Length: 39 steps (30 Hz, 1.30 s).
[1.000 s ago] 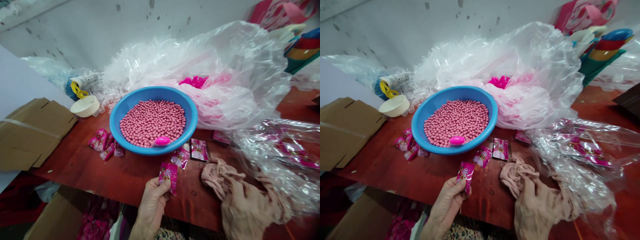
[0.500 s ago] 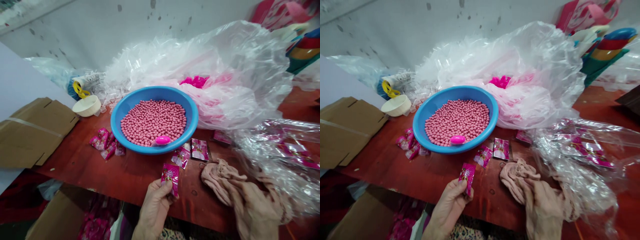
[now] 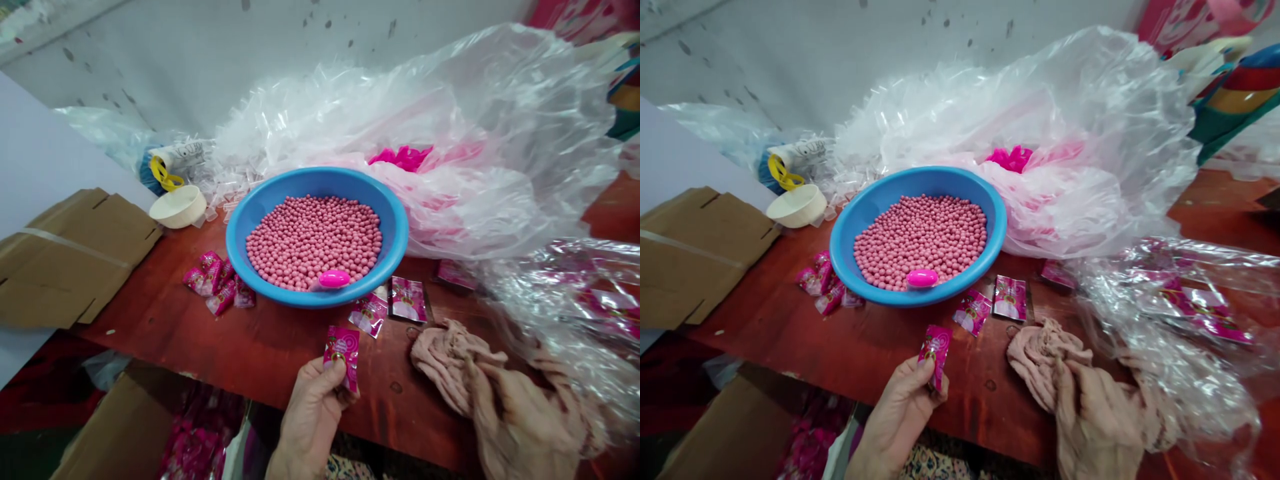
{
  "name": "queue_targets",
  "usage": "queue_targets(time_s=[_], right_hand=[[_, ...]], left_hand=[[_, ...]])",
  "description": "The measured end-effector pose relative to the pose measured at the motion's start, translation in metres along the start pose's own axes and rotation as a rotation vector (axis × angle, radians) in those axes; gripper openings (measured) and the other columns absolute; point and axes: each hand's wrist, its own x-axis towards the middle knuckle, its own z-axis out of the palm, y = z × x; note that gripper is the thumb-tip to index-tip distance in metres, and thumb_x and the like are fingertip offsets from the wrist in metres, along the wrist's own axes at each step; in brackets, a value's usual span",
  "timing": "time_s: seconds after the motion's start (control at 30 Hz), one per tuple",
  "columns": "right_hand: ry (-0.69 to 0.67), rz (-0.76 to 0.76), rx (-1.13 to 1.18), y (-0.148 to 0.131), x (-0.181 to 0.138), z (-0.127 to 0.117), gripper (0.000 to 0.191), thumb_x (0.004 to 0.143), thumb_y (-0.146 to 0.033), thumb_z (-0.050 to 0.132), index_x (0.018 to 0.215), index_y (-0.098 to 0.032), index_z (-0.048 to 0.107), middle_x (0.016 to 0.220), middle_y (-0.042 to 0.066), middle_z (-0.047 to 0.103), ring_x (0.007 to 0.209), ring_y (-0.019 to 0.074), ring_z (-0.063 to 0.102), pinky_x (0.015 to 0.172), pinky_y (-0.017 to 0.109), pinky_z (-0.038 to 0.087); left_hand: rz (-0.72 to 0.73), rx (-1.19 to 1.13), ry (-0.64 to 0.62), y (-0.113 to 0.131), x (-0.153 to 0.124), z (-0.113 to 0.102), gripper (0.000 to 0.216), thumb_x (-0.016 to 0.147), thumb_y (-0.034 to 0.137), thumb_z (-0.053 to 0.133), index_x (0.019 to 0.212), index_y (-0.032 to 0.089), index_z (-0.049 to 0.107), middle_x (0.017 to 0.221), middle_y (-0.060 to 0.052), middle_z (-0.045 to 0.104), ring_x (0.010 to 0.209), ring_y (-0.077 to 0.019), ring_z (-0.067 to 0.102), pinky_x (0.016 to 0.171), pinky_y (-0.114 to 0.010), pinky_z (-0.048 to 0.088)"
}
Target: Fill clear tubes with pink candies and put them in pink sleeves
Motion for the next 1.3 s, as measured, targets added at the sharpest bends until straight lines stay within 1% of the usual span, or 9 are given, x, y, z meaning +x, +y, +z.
queue_targets(time_s=[0.13, 0.23, 0.37, 0.57, 0.73, 0.97, 1.07, 1.2, 1.3], right_hand=[[-0.024, 0.092, 0.087, -0.01, -0.005, -0.007, 0.045, 0.094, -0.043, 0.033, 0.085, -0.011, 0.062, 0.08, 0.016, 0.063, 0.078, 0.0301, 0.058, 0.092, 0.057, 0.037], [-0.023, 0.153, 0.173, -0.024, -0.009, -0.011, 0.041, 0.094, -0.039, 0.036, 0.096, -0.008, 0.062, 0.097, 0.02, 0.061, 0.095, 0.0337, 0.056, 0.094, 0.056, 0.036], [-0.084, 0.115, 0.428, -0.048, -0.012, -0.014, 0.029, 0.093, -0.028, 0.041, 0.111, -0.013, 0.057, 0.111, 0.017, 0.058, 0.109, 0.0317, 0.051, 0.096, 0.052, 0.036], [-0.325, 0.11, 0.669, -0.071, -0.02, -0.007, 0.025, 0.09, -0.027, 0.049, 0.112, -0.019, 0.055, 0.105, 0.008, 0.062, 0.1, 0.0223, 0.059, 0.086, 0.034, 0.05], [-0.381, 0.27, 0.853, -0.074, -0.017, -0.008, 0.018, 0.085, -0.027, 0.058, 0.101, -0.023, 0.063, 0.097, 0.004, 0.067, 0.086, 0.018, 0.066, 0.077, 0.027, 0.055], [-0.421, 0.42, 1.107, -0.08, -0.006, -0.013, 0.021, 0.074, -0.029, 0.07, 0.094, -0.024, 0.069, 0.089, 0.003, 0.071, 0.081, 0.0191, 0.067, 0.072, 0.025, 0.056], [-0.398, 0.413, 1.178, -0.086, -0.004, -0.014, 0.011, 0.076, -0.021, 0.067, 0.087, -0.023, 0.07, 0.084, 0.003, 0.07, 0.075, 0.0175, 0.067, 0.069, 0.024, 0.056], [-0.329, 0.381, 1.258, -0.09, -0.005, -0.015, 0.008, 0.079, -0.016, 0.063, 0.076, -0.022, 0.067, 0.075, 0.002, 0.066, 0.07, 0.016, 0.064, 0.064, 0.023, 0.054], [-0.381, 0.386, 1.232, -0.093, -0.008, -0.017, 0.012, 0.083, -0.019, 0.058, 0.072, -0.021, 0.061, 0.069, 0.001, 0.062, 0.065, 0.0143, 0.06, 0.06, 0.021, 0.051]], left_hand=[[0.011, 0.009, 0.002, 0.0, -0.001, -0.002, 0.023, 0.055, 0.023, 0.086, 0.059, 0.012, 0.067, 0.055, -0.001, 0.063, 0.052, -0.0085, 0.055, 0.053, -0.019, 0.044], [0.015, 0.022, -0.004, 0.0, -0.002, 0.001, 0.022, 0.055, 0.024, 0.086, 0.059, 0.012, 0.068, 0.055, -0.001, 0.063, 0.052, -0.008, 0.054, 0.053, -0.019, 0.043], [0.034, 0.027, -0.018, -0.002, -0.004, 0.006, 0.02, 0.055, 0.024, 0.086, 0.063, 0.012, 0.071, 0.058, -0.001, 0.066, 0.055, -0.0074, 0.054, 0.058, -0.019, 0.042], [0.072, 0.1, -0.093, -0.005, -0.009, 0.008, 0.017, 0.061, 0.023, 0.082, 0.072, 0.013, 0.075, 0.063, -0.003, 0.068, 0.062, -0.0107, 0.055, 0.065, -0.023, 0.043], [0.101, 0.159, -0.078, -0.006, -0.011, 0.006, 0.016, 0.061, 0.025, 0.082, 0.071, 0.014, 0.075, 0.064, -0.003, 0.068, 0.057, -0.0097, 0.054, 0.061, -0.022, 0.042], [0.139, 0.241, -0.021, -0.005, -0.013, 0.007, 0.019, 0.057, 0.025, 0.083, 0.07, 0.014, 0.075, 0.065, -0.003, 0.069, 0.061, -0.0113, 0.055, 0.065, -0.023, 0.044], [0.164, 0.217, 0.033, -0.006, -0.015, 0.012, 0.021, 0.053, 0.026, 0.085, 0.067, 0.015, 0.074, 0.063, -0.002, 0.068, 0.061, -0.0116, 0.054, 0.064, -0.023, 0.044], [0.148, 0.187, -0.001, -0.007, -0.015, 0.015, 0.021, 0.052, 0.027, 0.085, 0.059, 0.012, 0.072, 0.056, -0.001, 0.062, 0.056, -0.0097, 0.047, 0.059, -0.022, 0.041], [0.158, 0.155, 0.036, -0.009, -0.015, 0.012, 0.021, 0.051, 0.025, 0.085, 0.058, 0.012, 0.071, 0.054, 0.001, 0.058, 0.054, -0.0083, 0.044, 0.058, -0.021, 0.039]])
